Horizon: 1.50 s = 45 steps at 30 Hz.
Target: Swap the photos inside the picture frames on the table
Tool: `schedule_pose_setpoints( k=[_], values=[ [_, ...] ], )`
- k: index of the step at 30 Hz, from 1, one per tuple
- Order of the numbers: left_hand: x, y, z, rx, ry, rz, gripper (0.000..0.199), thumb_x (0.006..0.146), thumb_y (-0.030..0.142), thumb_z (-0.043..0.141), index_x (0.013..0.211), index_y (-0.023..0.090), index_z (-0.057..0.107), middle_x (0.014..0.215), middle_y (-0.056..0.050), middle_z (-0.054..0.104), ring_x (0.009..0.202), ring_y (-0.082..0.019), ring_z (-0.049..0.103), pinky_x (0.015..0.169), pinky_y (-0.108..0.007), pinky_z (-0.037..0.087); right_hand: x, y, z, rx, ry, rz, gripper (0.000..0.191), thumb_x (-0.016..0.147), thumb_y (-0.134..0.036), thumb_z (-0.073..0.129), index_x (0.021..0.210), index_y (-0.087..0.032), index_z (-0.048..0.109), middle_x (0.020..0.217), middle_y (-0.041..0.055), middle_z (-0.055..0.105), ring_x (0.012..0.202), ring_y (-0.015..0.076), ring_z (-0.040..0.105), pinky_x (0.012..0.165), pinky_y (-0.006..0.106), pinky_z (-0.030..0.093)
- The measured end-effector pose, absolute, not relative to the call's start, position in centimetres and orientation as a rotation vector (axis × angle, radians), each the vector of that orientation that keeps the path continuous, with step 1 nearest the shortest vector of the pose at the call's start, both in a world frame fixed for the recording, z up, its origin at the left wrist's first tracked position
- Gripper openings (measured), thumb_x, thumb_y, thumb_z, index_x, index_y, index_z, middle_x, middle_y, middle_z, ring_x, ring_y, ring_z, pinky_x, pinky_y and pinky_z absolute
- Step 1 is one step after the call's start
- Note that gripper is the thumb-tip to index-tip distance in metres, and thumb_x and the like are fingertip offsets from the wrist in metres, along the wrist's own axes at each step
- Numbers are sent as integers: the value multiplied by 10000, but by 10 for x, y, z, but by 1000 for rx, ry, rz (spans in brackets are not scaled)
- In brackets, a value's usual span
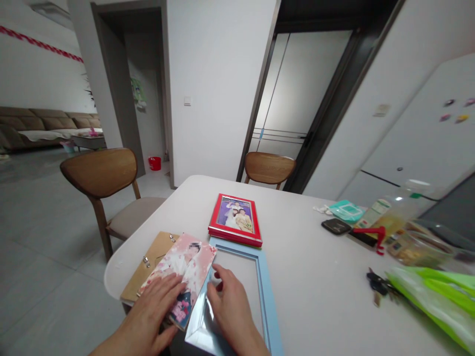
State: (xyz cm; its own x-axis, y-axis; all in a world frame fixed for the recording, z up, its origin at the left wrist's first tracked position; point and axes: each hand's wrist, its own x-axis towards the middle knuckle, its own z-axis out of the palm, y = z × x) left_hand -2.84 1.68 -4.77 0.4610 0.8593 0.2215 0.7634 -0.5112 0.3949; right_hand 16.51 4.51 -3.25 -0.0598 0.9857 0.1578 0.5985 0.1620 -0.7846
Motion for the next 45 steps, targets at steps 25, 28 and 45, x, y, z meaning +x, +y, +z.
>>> schedule_pose_setpoints(
  k=[25,28,45],
  values=[
    [27,17,-38,2013,1125,759,562,598,151,534,1153,155,443,1279,-111,365,1182,-239,303,989,-395,253,241,46,-24,-1555,-964,1244,614,707,-270,419,1281,-192,218,735,30,672,564,201,622,468,281,450],
    [31,16,-40,2197,1122,634,567,580,157,586,1132,137,456,1291,-135,339,1195,-266,272,988,-419,245,237,54,-28,-1671,-1143,1065,564,728,-294,380,1261,-158,256,798,59,662,611,204,622,498,286,449],
    [37,22,-30,2441,1229,497,178,732,202,545,908,191,569,1143,-44,507,1109,-219,382,955,-357,306,230,59,-46,-2064,-1872,-166,546,739,-497,419,1136,-123,446,931,113,517,867,250,487,742,352,393]
  ],
)
